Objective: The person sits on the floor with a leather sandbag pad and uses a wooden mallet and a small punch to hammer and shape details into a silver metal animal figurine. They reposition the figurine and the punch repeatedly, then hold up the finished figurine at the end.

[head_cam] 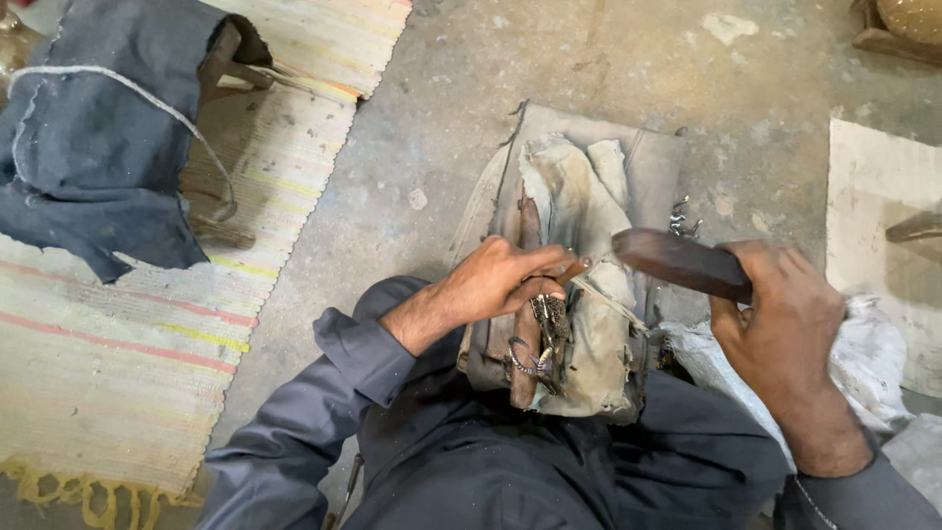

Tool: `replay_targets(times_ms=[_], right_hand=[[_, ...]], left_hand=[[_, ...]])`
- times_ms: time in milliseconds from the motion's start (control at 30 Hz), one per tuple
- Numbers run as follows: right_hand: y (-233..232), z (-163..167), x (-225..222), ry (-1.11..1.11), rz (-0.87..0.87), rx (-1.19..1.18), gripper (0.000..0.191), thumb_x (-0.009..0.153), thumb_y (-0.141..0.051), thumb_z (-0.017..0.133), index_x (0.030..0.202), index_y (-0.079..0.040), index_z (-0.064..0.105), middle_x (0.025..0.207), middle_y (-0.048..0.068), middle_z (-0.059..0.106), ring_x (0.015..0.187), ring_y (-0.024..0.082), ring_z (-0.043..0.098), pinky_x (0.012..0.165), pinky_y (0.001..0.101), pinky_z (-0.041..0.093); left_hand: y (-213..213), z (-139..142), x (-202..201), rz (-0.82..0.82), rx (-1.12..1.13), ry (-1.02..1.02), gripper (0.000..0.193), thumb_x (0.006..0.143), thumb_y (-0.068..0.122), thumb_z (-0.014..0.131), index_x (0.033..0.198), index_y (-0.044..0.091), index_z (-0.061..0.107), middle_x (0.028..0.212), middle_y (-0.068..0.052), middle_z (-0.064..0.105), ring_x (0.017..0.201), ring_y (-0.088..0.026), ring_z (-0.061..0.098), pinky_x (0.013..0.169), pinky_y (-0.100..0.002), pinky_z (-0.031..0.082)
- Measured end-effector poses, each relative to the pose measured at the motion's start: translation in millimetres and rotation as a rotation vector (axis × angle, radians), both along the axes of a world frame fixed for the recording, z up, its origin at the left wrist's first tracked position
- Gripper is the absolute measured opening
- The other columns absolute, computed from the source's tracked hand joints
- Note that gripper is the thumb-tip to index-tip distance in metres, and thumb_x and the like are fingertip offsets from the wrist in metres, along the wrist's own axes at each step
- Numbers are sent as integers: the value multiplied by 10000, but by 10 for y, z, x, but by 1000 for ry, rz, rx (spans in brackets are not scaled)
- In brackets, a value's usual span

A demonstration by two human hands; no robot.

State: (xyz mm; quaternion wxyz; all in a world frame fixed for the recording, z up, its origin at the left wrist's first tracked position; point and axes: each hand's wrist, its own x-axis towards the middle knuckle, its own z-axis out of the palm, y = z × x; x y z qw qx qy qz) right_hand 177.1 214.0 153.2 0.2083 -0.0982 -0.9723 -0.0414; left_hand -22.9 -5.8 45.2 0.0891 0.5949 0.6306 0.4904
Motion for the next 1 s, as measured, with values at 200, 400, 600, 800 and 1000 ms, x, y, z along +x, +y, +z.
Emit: replay_targets(times_ms=[200,400,600,800,1000], right_hand=[[26,-5,-20,23,54,-100,319,793,-20,773,1094,-91,694,1007,93,700,918,304,669,806,396,508],[163,-136,39,34,29,-152,302,867,-46,786,1151,-79,690,1049,108,720,909,276,690,832,377,522],[195,-218,97,81,41,-168,330,846,-45,783,1158,-74,681,1022,113,714,945,311,684,829,400,516],[171,-225,124,66,-14,-216,317,835,-30,769,1138,-57,677,990,119,704,898,324,679,817,423,512],[144,-223,168,80,-11,-211,316,849,-35,760,1152,-68,675,998,125,690,892,319,663,803,399,510]], left_hand=[[-1,25,-17,-12,12,6,401,905,141,793,1260,99,610,757,-134,711,634,-345,682,548,-426,497],[24,68,-43,-31,-66,-10,368,905,108,788,1235,92,626,741,-139,704,548,-318,654,514,-418,483],[37,90,-71,-56,12,35,364,904,103,771,1239,71,633,747,-160,674,621,-360,645,559,-415,487],[55,93,-82,-70,-60,15,383,900,147,792,1250,94,645,723,-186,650,587,-361,633,549,-427,473],[70,63,-96,-88,-60,4,396,896,145,800,1266,113,662,768,-158,691,608,-354,654,563,-424,494]])
